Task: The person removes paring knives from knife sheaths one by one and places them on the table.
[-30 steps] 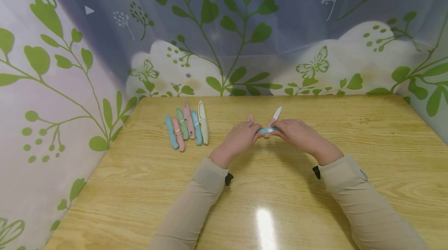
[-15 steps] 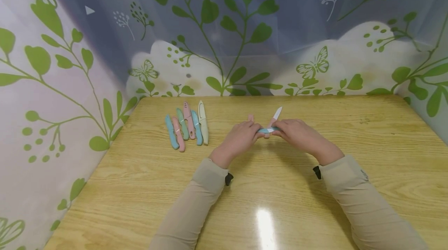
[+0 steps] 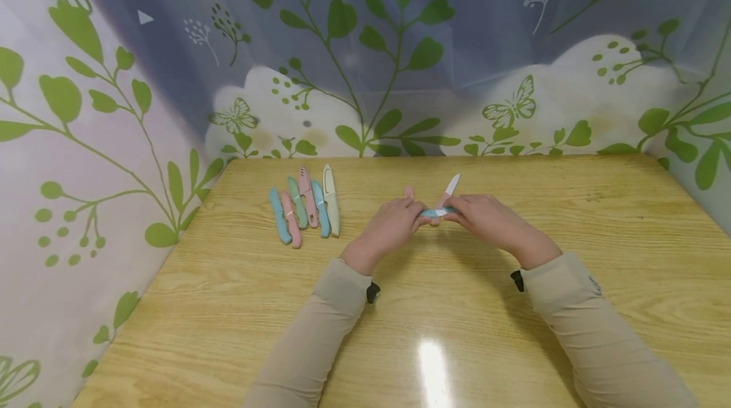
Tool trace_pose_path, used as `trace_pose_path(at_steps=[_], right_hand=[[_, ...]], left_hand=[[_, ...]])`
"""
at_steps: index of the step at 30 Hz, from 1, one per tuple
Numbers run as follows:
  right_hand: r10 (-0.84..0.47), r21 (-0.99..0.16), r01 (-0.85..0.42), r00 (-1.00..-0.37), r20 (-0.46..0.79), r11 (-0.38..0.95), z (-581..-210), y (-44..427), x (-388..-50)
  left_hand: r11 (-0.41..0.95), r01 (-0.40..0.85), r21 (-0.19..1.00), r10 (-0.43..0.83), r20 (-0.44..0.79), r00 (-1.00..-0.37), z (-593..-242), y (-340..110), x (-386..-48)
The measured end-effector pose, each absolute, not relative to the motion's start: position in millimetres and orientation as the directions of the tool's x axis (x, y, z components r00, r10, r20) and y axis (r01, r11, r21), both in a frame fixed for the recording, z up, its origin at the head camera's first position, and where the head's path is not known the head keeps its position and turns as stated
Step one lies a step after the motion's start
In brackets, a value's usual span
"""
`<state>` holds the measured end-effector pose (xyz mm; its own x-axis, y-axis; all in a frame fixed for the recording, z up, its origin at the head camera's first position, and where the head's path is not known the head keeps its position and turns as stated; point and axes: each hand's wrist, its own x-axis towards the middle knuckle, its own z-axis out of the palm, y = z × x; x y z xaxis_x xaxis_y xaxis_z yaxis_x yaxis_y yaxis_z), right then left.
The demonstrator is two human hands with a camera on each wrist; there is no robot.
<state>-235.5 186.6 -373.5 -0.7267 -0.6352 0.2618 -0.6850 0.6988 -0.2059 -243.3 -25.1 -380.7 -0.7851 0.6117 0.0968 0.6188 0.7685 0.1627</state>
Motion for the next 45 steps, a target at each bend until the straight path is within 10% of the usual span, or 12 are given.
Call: trace_pose_path(at_steps=[45], right_hand=[[-0.606,-0.234,-0.651,-0.758,0.239,0.722,-371.4,188.7,-235.6]], left_hand=[[0.760,0.627,0.170,0.617,0.114,-0.779,-382.2,-27.7,-244.7]])
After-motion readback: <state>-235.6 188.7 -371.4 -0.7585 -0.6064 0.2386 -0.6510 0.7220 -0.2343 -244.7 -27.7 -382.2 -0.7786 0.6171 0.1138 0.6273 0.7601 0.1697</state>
